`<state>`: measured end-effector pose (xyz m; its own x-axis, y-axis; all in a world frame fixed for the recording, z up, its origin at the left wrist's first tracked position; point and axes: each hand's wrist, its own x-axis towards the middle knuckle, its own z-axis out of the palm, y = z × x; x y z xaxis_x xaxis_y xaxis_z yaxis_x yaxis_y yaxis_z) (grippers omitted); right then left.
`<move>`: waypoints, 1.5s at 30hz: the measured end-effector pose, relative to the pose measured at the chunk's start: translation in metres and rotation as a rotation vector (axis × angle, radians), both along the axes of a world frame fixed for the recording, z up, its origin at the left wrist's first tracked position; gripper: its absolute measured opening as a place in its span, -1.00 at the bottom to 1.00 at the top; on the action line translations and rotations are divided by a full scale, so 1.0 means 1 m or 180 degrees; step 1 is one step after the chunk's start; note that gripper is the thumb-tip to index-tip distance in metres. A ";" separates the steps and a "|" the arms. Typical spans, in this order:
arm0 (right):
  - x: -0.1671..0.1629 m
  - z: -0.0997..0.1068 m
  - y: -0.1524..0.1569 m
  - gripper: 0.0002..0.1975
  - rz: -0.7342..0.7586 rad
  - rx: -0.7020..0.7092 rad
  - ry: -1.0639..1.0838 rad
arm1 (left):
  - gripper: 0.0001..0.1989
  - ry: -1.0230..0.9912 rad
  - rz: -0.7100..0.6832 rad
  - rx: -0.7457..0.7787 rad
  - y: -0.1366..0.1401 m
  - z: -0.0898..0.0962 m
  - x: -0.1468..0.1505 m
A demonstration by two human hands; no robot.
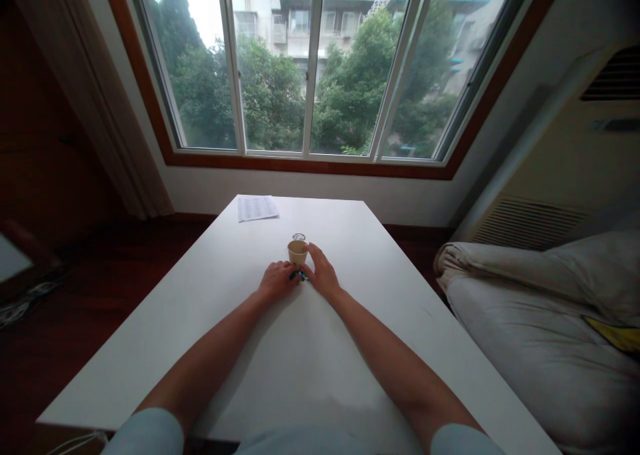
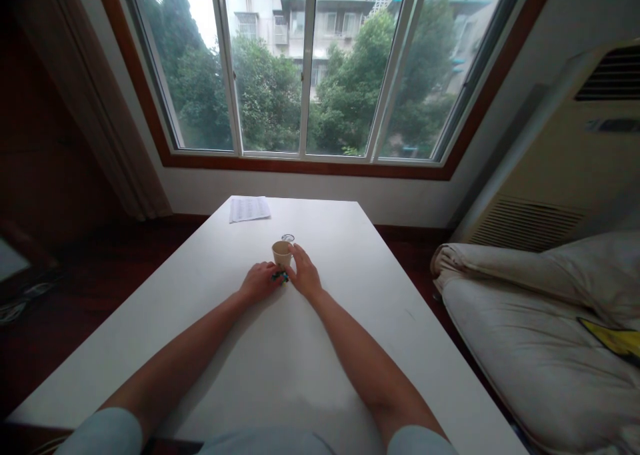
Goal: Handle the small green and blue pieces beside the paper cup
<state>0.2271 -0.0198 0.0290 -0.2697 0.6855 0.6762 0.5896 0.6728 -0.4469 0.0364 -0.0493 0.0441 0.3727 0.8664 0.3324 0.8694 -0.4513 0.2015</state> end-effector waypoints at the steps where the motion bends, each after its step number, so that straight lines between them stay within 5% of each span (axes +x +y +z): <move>1: 0.001 -0.001 0.001 -0.38 0.0009 -0.0007 -0.0008 | -0.71 0.0020 -0.0014 -0.0001 -0.001 0.001 0.000; 6: 0.003 -0.005 0.002 -0.38 0.0080 -0.0023 -0.0049 | -0.62 0.0111 -0.0173 -0.0013 -0.006 0.004 0.002; 45: 0.004 -0.012 0.007 -0.50 -0.0063 -0.0465 0.0655 | -0.82 -0.0170 -0.0453 -0.0203 0.000 -0.003 0.004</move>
<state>0.2310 -0.0123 0.0169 -0.1220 0.7839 0.6088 0.4886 0.5813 -0.6506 0.0406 -0.0494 0.0410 0.4765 0.8260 0.3010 0.7848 -0.5540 0.2779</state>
